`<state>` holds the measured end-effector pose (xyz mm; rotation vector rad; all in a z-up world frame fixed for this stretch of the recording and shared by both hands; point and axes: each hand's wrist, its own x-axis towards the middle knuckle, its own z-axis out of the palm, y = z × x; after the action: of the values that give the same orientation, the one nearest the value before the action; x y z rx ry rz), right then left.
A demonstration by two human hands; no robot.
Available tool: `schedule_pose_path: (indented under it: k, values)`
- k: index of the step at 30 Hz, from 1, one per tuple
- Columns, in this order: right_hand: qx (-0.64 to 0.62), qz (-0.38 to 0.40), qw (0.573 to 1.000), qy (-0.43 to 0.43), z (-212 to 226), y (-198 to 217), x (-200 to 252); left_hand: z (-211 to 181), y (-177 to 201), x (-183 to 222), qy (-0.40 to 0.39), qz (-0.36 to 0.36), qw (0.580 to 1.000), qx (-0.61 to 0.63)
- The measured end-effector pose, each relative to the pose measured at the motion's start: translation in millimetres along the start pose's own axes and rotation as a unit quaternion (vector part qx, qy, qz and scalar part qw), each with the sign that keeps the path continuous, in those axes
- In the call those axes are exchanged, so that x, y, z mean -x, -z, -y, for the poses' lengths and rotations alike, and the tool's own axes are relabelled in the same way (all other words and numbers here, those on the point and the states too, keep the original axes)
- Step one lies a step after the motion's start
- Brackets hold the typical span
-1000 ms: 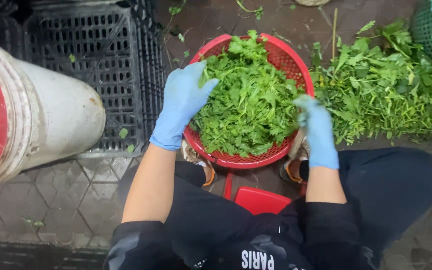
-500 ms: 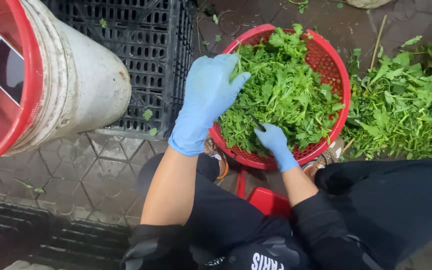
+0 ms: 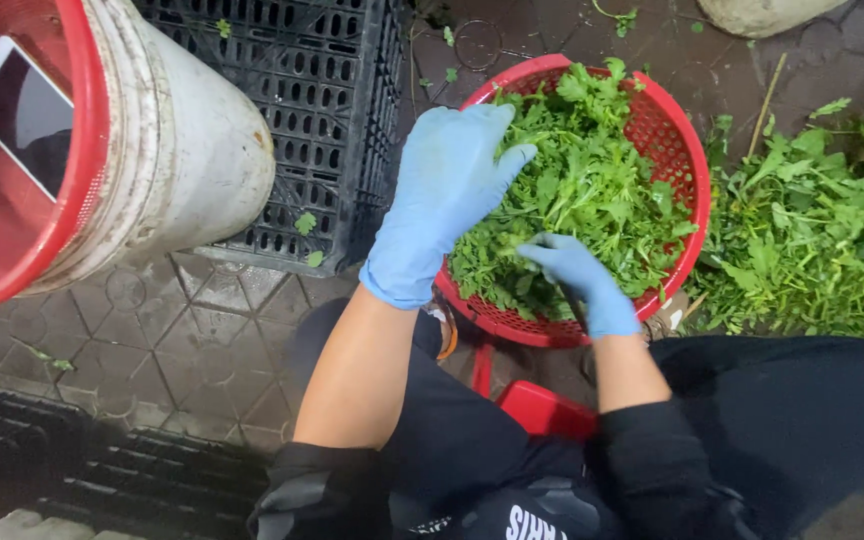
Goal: Sorting and trimming leafy greens in a basket using a knife
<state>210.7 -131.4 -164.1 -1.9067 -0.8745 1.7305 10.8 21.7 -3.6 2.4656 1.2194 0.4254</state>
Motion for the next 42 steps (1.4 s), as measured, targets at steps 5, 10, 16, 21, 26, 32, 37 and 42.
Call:
schedule_pose_path:
  k: [5,10,16,21,26,32,37,42]
  values:
    - [-0.238,-0.015,0.971,0.029,-15.7,47.0,22.6,-6.0,-6.0,-1.1,-0.009,-0.006,1.0,-0.017]
    - [-0.394,0.018,0.914,0.099,-47.2,70.3,19.2,-9.6,-24.0,-1.3,-0.018,0.021,0.999,-0.017]
    - [-0.501,0.159,0.828,0.193,-61.3,80.9,18.9,-36.6,-52.5,7.8,-0.025,0.149,0.989,0.01]
    - [-0.478,0.088,0.854,0.187,-30.6,92.8,42.2,-53.3,-69.4,17.0,-0.036,0.232,0.97,0.066]
    - [-0.593,-0.146,0.742,0.277,-67.2,177.7,53.5,-19.8,-66.2,10.2,-0.069,0.135,0.985,-0.084]
    - [-0.644,-0.235,0.693,0.222,-55.7,165.1,75.6,-6.9,-44.2,10.5,-0.053,0.079,0.992,-0.081]
    - [-0.226,-0.209,0.938,0.161,-47.8,60.3,15.9,-9.7,-40.1,8.4,-0.031,0.089,0.994,-0.057]
    - [0.513,-0.092,0.847,0.104,-115.5,-49.9,-71.8,-12.3,-32.5,10.1,-0.025,0.069,0.996,-0.059]
